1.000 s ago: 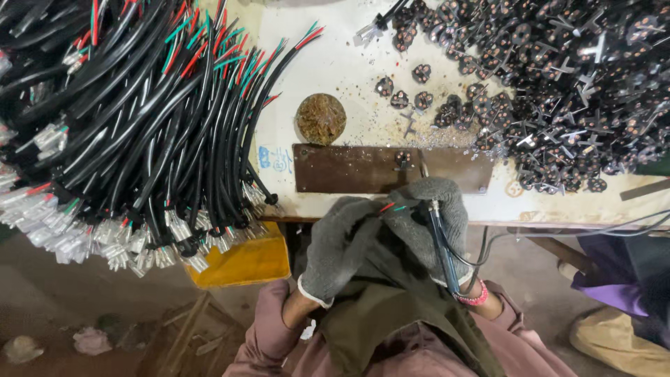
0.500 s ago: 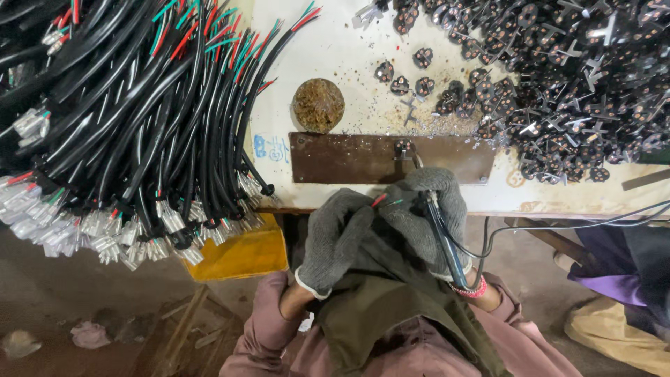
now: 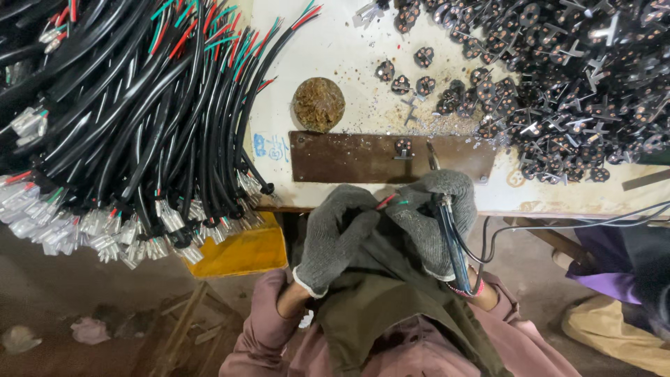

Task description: The person solders wire ends onto the pins of electrical plugs using a soldering iron and solder, then places each finished plug onto a growing pile on the workbench, repeating the cycle for successive plugs.

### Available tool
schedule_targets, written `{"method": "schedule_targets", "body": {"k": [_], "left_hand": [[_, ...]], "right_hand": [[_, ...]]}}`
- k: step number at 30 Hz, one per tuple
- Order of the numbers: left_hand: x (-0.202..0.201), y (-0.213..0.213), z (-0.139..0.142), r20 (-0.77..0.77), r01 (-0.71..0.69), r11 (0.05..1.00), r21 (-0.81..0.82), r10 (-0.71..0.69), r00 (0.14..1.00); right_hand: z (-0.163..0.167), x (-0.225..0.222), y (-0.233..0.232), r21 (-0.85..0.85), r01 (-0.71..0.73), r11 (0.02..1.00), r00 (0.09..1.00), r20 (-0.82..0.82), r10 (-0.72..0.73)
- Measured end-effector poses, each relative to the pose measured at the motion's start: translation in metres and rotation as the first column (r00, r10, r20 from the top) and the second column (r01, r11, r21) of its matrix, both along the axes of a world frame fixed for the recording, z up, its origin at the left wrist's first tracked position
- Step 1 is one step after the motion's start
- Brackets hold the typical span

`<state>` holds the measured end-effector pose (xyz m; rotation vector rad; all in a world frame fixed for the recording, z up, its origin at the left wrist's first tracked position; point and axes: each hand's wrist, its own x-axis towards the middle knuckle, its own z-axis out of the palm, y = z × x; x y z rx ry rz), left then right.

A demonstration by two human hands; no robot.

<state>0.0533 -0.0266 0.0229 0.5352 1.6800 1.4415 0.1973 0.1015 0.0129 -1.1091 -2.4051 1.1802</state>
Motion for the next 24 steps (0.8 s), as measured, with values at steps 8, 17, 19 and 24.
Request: {"method": "schedule_targets", "body": {"k": [8,17,19,24], "left_hand": [[0.014,-0.005,-0.014,-0.428,-0.024,0.998,-0.059,-0.004,0.904],[0.014,-0.002,-0.002,-0.53,-0.007,1.0,-0.014,-0.002,0.848],[0.015,0.002,0.0,-0.447,-0.005,1.0,-0.02,-0.004,0.894],[0.009,0.007,0.005,-0.087,-0.039,0.999,-0.018,0.037,0.996]], "right_hand": [[0.005,0.0,-0.015,-0.154,0.149,0.977,0.947,-0.261,-0.186],[0.004,-0.002,-0.008,-0.462,0.134,0.877,0.895,-0.324,-0.308],[0.001,-0.002,-0.007,-0.344,0.092,0.935,0.938,-0.284,-0.197],[0.003,-0.001,-0.005,-0.205,0.026,0.978,0.961,-0.264,-0.08]]}}
